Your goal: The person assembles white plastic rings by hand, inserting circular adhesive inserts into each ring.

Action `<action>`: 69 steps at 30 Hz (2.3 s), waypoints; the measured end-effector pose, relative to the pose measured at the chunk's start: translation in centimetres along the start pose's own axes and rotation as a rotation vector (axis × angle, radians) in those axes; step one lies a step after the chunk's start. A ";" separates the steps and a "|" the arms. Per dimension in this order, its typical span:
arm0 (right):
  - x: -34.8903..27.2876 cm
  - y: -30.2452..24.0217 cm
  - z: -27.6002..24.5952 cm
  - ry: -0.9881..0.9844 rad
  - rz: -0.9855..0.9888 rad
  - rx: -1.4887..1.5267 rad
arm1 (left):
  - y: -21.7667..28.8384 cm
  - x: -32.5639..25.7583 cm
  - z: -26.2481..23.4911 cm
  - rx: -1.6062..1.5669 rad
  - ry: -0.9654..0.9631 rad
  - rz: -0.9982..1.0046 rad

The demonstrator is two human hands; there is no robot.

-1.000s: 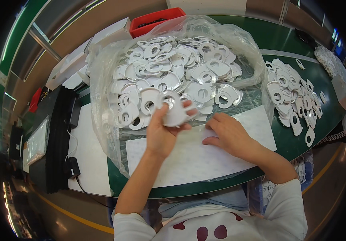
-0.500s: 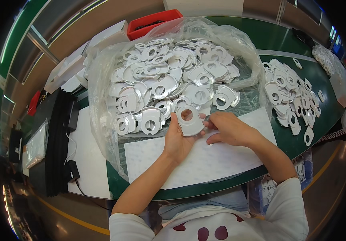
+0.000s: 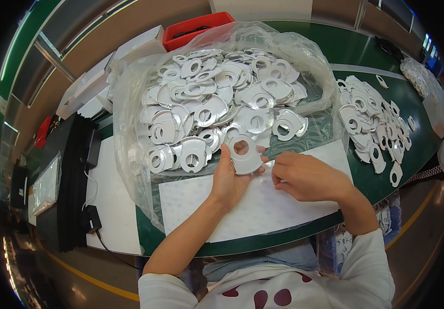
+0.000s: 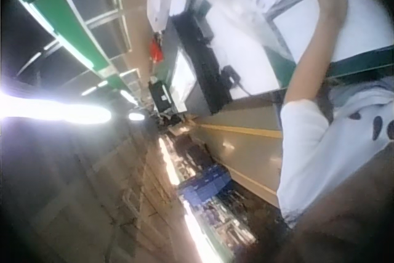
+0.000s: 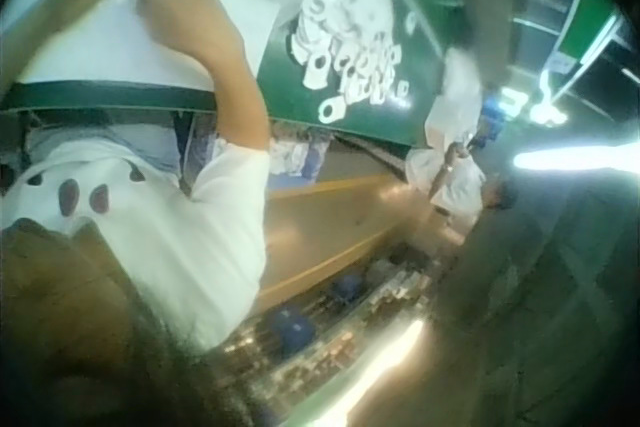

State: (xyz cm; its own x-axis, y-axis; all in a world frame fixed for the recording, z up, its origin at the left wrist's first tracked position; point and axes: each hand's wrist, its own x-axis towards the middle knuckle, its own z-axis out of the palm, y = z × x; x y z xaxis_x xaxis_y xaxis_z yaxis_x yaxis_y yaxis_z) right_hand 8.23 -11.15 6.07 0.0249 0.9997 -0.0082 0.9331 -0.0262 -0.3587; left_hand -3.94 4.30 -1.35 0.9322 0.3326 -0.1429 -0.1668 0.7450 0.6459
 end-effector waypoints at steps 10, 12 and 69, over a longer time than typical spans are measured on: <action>1.9 2.2 1.3 0.489 0.099 0.959 | -0.3 0.0 0.7 0.095 0.013 -0.095; 2.7 2.4 3.1 0.449 0.150 1.158 | -0.5 0.0 0.7 0.136 -0.014 -0.090; 2.7 0.3 2.2 0.594 0.357 0.203 | -1.4 -0.5 1.2 0.504 -0.179 -0.090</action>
State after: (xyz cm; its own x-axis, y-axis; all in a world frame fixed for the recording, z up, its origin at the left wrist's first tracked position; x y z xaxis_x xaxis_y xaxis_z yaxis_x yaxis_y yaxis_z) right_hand 7.84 -8.48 3.92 0.5606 0.7592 0.3306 0.7480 -0.2930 -0.5955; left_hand -3.76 2.40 -1.24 0.9832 0.1438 -0.1126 0.0499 0.3817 0.9229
